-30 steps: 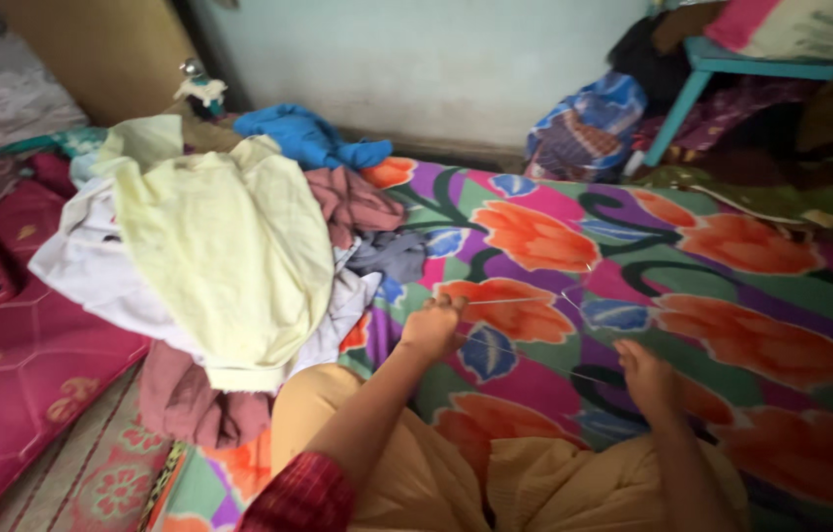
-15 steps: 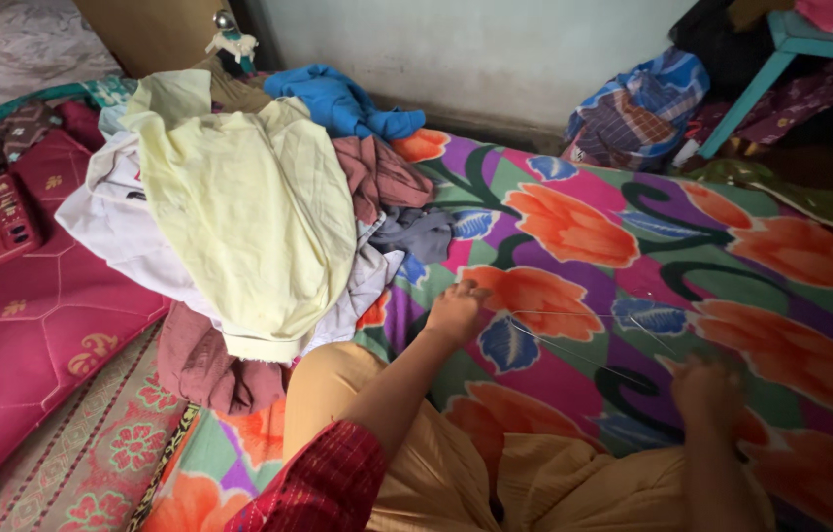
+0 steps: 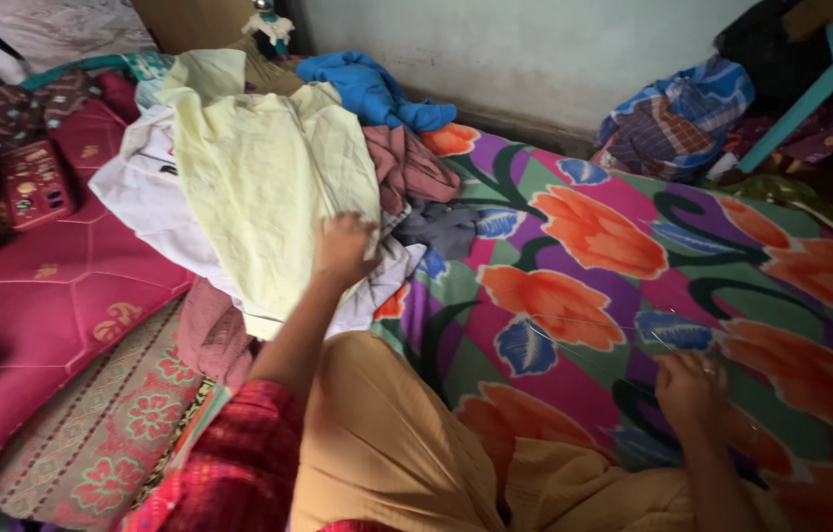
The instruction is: The person buttons a light blue shirt laid on a bed, then places it on a hanger and hangs it on a wall-mounted rack. The person also briefly handles a yellow garment at the end.
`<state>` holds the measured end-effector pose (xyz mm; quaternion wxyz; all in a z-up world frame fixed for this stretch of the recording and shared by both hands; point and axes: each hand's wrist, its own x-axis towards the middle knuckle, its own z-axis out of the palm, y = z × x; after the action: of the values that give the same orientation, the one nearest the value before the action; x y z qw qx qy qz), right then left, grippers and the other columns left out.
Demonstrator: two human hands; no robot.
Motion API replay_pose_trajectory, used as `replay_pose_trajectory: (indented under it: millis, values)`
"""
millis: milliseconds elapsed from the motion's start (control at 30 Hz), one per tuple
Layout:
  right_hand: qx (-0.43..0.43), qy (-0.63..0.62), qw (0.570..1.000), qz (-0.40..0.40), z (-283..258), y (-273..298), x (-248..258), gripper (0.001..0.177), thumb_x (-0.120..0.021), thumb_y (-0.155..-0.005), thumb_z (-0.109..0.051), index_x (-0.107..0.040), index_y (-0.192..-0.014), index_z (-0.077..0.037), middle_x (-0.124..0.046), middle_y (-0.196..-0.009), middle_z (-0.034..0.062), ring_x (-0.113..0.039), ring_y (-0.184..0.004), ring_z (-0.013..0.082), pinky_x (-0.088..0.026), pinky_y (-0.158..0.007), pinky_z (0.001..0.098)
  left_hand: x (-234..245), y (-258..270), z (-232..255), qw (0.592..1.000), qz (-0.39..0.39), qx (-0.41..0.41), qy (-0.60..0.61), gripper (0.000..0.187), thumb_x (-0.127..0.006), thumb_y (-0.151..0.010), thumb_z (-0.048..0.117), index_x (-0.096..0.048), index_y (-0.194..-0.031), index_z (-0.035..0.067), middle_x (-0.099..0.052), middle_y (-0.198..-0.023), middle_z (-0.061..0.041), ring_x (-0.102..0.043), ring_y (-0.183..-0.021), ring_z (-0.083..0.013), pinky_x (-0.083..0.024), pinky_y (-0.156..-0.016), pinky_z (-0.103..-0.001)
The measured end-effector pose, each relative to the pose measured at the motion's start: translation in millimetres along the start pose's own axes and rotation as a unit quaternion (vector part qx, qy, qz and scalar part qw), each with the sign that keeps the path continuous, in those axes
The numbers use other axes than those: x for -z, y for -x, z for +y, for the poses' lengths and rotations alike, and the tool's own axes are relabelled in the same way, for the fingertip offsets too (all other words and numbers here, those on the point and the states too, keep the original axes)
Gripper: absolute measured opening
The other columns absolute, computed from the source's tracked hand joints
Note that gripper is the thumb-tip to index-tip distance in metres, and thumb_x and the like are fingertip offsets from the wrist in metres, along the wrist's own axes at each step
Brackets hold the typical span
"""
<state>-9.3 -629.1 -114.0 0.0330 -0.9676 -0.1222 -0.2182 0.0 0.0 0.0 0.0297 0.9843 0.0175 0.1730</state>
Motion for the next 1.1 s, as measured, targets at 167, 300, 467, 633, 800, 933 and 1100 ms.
replay_pose_trajectory:
  millis: [167,300,467,633,800,933,1100]
  values:
    - [0.081,-0.016,0.996,0.031,-47.1,-13.9,26.8,0.018,-0.063,-0.089,-0.013,-0.075,-0.101,-0.015,-0.074,-0.111,0.0027,-0.065,-0.114,0.024,-0.043,-0.113,0.0448,55.1,94.7,-39.5,0.986,-0.102,-0.116,-0.063,0.108,-0.087,-0.059,0.053,-0.039,-0.152,0.022,-0.026,-0.163,-0.015,-0.022,-0.149,-0.0383,-0.017,-0.118,-0.066]
    - [0.107,-0.02,0.993,0.04,-62.8,-14.0,34.6,0.015,-0.064,-0.089,-0.011,-0.076,-0.098,-0.013,-0.075,-0.106,0.0039,-0.066,-0.112,0.0235,-0.044,-0.112,0.0427,74.1,142.3,-74.9,0.945,-0.038,-0.205,-0.253,0.081,-0.079,-0.069,0.026,-0.05,-0.145,0.03,-0.034,-0.161,-0.005,-0.031,-0.149,-0.0296,-0.026,-0.12,-0.054]
    - [0.083,-0.011,0.996,0.037,-56.1,-11.2,34.5,0.016,-0.064,-0.089,-0.013,-0.076,-0.1,-0.014,-0.075,-0.107,0.0044,-0.067,-0.112,0.0244,-0.045,-0.112,0.0433,44.7,138.3,-126.7,0.994,0.013,0.085,0.062,0.045,-0.07,-0.086,0.024,-0.067,-0.129,0.014,-0.066,-0.127,-0.016,-0.063,-0.116,-0.0397,-0.049,-0.101,-0.052]
    - [0.042,-0.02,0.998,0.048,-38.3,-4.8,20.5,0.019,-0.062,-0.095,-0.015,-0.075,-0.109,-0.014,-0.074,-0.114,0.0057,-0.067,-0.109,0.0248,-0.047,-0.108,0.0428,5.6,11.4,-150.4,0.655,0.264,0.399,0.585,0.048,-0.06,-0.104,0.037,-0.064,-0.112,-0.01,-0.07,-0.1,-0.018,-0.069,-0.086,-0.0298,-0.057,-0.071,-0.044]
    - [0.014,-0.069,0.995,0.073,-14.7,0.7,4.7,0.021,-0.061,-0.095,-0.016,-0.075,-0.11,-0.014,-0.074,-0.115,0.0081,-0.067,-0.113,0.0304,-0.049,-0.105,0.0461,103.5,-71.1,-40.9,0.577,0.179,0.244,0.758,0.035,-0.059,-0.097,0.031,-0.067,-0.1,-0.003,-0.07,-0.087,-0.01,-0.068,-0.07,-0.0216,-0.057,-0.061,-0.038]
    - [-0.021,-0.098,0.991,0.083,-9.5,-0.6,6.9,0.018,-0.062,-0.096,-0.015,-0.075,-0.11,-0.013,-0.075,-0.112,0.0092,-0.069,-0.11,0.0311,-0.05,-0.101,0.0445,240.6,-68.1,69.6,0.762,0.18,0.021,0.621,0.027,-0.064,-0.102,0.021,-0.074,-0.102,-0.004,-0.072,-0.087,-0.006,-0.064,-0.074,-0.0124,-0.053,-0.066,-0.031]
    - [-0.053,-0.142,0.984,0.092,-16.9,-6.0,7.7,0.017,-0.063,-0.098,-0.011,-0.073,-0.112,-0.009,-0.074,-0.111,0.0134,-0.069,-0.109,0.0336,-0.053,-0.098,0.0435,341.7,-21.1,186.1,0.598,-0.052,-0.102,0.793,0.04,-0.066,-0.099,0.014,-0.06,-0.135,-0.003,-0.076,-0.113,-0.011,-0.071,-0.099,-0.0153,-0.057,-0.09,-0.031]
